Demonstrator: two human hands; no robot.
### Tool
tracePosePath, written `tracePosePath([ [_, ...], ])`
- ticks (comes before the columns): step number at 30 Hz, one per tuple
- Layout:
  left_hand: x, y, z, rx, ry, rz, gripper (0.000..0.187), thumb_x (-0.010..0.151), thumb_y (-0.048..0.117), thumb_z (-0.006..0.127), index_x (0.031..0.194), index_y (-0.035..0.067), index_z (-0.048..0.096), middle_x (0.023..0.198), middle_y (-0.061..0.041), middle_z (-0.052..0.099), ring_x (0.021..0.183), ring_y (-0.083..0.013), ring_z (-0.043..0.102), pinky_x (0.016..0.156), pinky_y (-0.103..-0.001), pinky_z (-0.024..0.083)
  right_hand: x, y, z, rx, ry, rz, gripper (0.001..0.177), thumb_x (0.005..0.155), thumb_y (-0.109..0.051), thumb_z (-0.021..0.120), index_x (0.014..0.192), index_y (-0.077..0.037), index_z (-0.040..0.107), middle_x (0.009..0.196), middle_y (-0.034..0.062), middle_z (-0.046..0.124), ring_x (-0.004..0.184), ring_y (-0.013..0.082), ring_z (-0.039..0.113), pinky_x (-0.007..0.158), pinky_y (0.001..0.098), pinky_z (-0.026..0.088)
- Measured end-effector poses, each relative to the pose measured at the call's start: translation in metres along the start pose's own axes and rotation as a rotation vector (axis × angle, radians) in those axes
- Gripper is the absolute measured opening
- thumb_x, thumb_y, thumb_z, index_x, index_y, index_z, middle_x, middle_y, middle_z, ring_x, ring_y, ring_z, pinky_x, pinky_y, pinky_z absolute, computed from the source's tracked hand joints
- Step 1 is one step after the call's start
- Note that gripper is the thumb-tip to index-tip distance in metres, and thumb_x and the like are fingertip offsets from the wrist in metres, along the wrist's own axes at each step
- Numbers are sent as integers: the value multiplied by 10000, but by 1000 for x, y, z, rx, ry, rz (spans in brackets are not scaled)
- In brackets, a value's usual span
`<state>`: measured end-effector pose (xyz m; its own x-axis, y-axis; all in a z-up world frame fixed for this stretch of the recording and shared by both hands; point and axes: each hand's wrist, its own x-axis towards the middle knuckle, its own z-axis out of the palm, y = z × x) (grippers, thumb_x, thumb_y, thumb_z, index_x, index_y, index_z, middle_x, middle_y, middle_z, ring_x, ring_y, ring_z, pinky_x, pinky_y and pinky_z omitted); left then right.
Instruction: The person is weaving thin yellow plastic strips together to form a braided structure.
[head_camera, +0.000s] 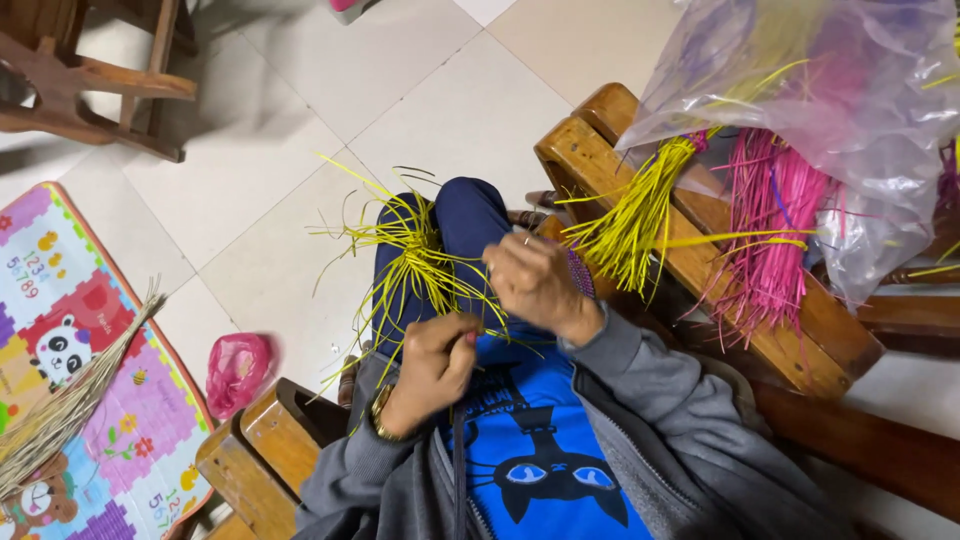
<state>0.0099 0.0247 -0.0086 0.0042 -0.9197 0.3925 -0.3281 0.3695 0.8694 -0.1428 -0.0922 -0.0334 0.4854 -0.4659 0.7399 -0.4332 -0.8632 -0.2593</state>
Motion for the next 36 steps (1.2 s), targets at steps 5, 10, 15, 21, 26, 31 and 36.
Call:
tracePosePath([
  [5, -1, 55, -25, -303, 32, -34, 182, 814, 103, 554, 714, 31, 688, 472, -75, 522, 397, -151, 392, 357, -293, 389, -15, 78, -9, -227, 58, 135, 90, 776, -58, 572, 787, -124, 632, 655, 56, 521, 586, 274, 585, 541, 362, 494],
  [10, -33, 66, -67, -721, 346, -73, 150, 681, 60, 558, 616, -63, 615, 383, -30, 339, 323, -71, 237, 251, -256, 227, -55, 164, -25, -342, 157, 291, 94, 806, -29, 595, 801, -73, 679, 674, 100, 579, 619, 301, 620, 567, 352, 498],
  [15, -22, 79, -124, -1157, 586, -169, 172, 799, 94, 487, 670, 60, 379, 579, 31, 126, 474, -68, 115, 409, -223, 128, -36, 161, -51, -399, 169, 408, 159, 875, 30, 515, 813, 16, 661, 752, 146, 655, 617, 260, 579, 515, 399, 432],
  [21, 52, 22, -68, -890, 561, -218, 78, 952, 196, 567, 917, 176, 500, 651, -41, 617, 649, -100, 621, 623, -194, 413, 41, 67, -29, 693, 139, 940, 87, 953, -124, 514, 982, -96, 592, 653, 24, 532, 534, 69, 505, 444, 184, 461],
  [26, 87, -5, -22, -831, 495, -330, 55, 888, 107, 631, 907, 75, 592, 879, -108, 705, 810, -135, 661, 684, -175, 476, 63, 35, 22, 1300, -74, 1016, 74, 939, -139, 529, 958, -67, 532, 688, 124, 633, 528, 154, 648, 446, 250, 547],
  [31, 96, -42, -15, -584, 507, -331, 79, 870, 80, 669, 872, 5, 691, 899, -62, 662, 743, -68, 517, 614, -143, 433, 72, 29, 43, 1332, -210, 1080, 110, 956, -159, 518, 947, -50, 526, 754, 150, 671, 611, 187, 694, 529, 295, 593],
  [36, 99, -59, -11, -662, 569, -452, 77, 857, 87, 686, 889, 20, 709, 873, -58, 674, 738, -72, 542, 611, -141, 431, 68, 16, 66, 1432, -284, 1139, 60, 965, -108, 478, 964, -51, 497, 530, 20, 428, 341, 34, 334, 263, 155, 271],
])
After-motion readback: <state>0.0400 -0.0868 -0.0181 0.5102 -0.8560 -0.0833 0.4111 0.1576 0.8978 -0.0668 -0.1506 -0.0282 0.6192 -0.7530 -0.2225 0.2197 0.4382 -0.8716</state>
